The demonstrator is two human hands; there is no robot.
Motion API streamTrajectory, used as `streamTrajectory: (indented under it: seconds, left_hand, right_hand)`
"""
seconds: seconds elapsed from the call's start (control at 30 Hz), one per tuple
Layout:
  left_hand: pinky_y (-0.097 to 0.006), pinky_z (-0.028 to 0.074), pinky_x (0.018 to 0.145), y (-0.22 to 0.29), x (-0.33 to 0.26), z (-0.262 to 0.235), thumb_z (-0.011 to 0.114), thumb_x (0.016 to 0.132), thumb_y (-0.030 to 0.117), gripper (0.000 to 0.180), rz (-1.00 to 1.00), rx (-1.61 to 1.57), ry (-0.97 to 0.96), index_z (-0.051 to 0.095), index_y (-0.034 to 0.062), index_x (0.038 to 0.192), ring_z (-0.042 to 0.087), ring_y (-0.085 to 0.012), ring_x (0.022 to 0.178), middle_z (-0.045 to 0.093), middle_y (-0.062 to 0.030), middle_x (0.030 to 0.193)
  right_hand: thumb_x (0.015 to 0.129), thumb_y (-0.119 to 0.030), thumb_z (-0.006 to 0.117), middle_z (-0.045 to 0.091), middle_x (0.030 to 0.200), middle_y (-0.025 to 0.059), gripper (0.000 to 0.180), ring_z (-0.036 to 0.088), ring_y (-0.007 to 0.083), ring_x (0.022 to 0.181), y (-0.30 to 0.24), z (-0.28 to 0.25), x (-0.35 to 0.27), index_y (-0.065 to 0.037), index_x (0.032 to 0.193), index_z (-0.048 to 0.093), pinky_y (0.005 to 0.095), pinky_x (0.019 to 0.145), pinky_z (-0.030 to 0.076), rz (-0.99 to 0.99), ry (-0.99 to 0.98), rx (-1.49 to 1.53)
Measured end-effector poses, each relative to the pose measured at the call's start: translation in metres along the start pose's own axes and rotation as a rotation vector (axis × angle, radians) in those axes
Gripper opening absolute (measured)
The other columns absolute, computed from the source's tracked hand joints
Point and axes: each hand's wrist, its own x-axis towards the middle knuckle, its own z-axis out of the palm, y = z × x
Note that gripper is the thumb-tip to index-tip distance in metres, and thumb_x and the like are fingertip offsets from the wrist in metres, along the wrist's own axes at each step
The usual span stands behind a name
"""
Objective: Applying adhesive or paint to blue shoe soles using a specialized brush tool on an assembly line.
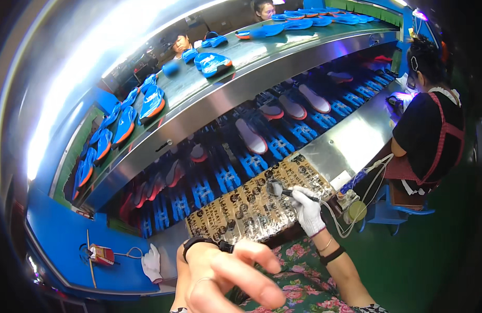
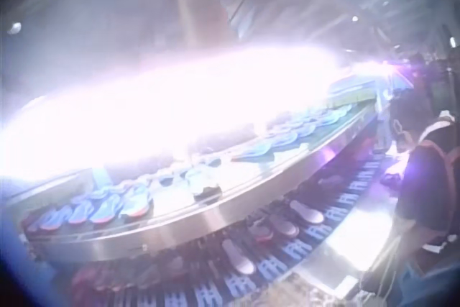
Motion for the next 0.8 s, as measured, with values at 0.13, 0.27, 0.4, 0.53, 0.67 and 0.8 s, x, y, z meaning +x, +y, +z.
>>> streamTrajectory:
  seconds: [0.13, 0.27, 0.4, 0.53, 0.67, 0.8]
  left_hand:
    - [-0.049, 0.039, 0.104, 0.003, -0.015, 0.007, 0.039, 0.104, 0.059, 0.048, -0.084, -0.075, 0.136, 0.078, 0.0334, 0.115, 0.049, -0.0285, 0.122, 0.056, -0.0059, 0.123]
    - [-0.048, 0.041, 0.103, -0.001, -0.023, 0.005, 0.040, 0.104, 0.060, 0.048, -0.017, -0.157, 0.165, 0.077, 0.0328, 0.116, 0.050, -0.0282, 0.121, 0.056, -0.0057, 0.119]
    - [-0.049, 0.041, 0.103, -0.001, -0.043, -0.002, 0.042, 0.103, 0.059, 0.047, -0.004, -0.206, 0.173, 0.076, 0.0304, 0.119, 0.051, -0.0287, 0.120, 0.055, -0.0054, 0.118]
    - [-0.048, 0.043, 0.097, -0.002, -0.044, 0.005, 0.047, 0.101, 0.060, 0.046, -0.001, -0.197, 0.267, 0.074, 0.0288, 0.121, 0.053, -0.0297, 0.118, 0.055, -0.0073, 0.118]
    - [-0.047, 0.044, 0.095, 0.014, -0.028, 0.011, 0.049, 0.100, 0.060, 0.043, -0.239, -0.166, 0.315, 0.074, 0.0306, 0.122, 0.055, -0.0301, 0.115, 0.056, -0.0078, 0.116]
    - [-0.047, 0.044, 0.094, -0.020, -0.030, 0.004, 0.051, 0.100, 0.059, 0.038, 0.050, -0.225, 0.220, 0.074, 0.0356, 0.120, 0.056, -0.0306, 0.113, 0.055, -0.0074, 0.113]
  right_hand:
    - [0.089, 0.001, 0.071, 0.072, 0.098, 0.0074, 0.017, 0.067, 0.0124, 0.077, 0.017, 0.002, 0.022, -0.001, 0.105, 0.070, 0.0201, 0.063, 0.052, -0.005, -0.014, 0.015]
    - [0.089, 0.003, 0.069, 0.072, 0.099, 0.0091, 0.017, 0.066, 0.0132, 0.075, 0.020, -0.013, 0.032, 0.001, 0.106, 0.070, 0.0223, 0.064, 0.054, -0.038, 0.023, 0.021]
    - [0.089, 0.004, 0.069, 0.072, 0.096, 0.0116, 0.020, 0.066, 0.0148, 0.071, 0.033, -0.016, 0.040, 0.003, 0.108, 0.069, 0.0244, 0.064, 0.054, -0.046, -0.019, 0.050]
    - [0.089, 0.003, 0.069, 0.073, 0.098, 0.0133, 0.021, 0.066, 0.0154, 0.071, 0.036, -0.018, 0.044, 0.004, 0.110, 0.069, 0.0251, 0.067, 0.055, -0.054, -0.046, 0.032]
    - [0.089, 0.003, 0.068, 0.073, 0.101, 0.0145, 0.022, 0.066, 0.0154, 0.071, 0.037, -0.015, 0.046, 0.004, 0.111, 0.069, 0.0248, 0.067, 0.055, -0.093, -0.051, -0.015]
    - [0.090, 0.006, 0.067, 0.073, 0.100, 0.0132, 0.020, 0.065, 0.0142, 0.072, 0.036, -0.017, 0.049, 0.004, 0.109, 0.069, 0.0260, 0.068, 0.054, -0.083, -0.048, 0.013]
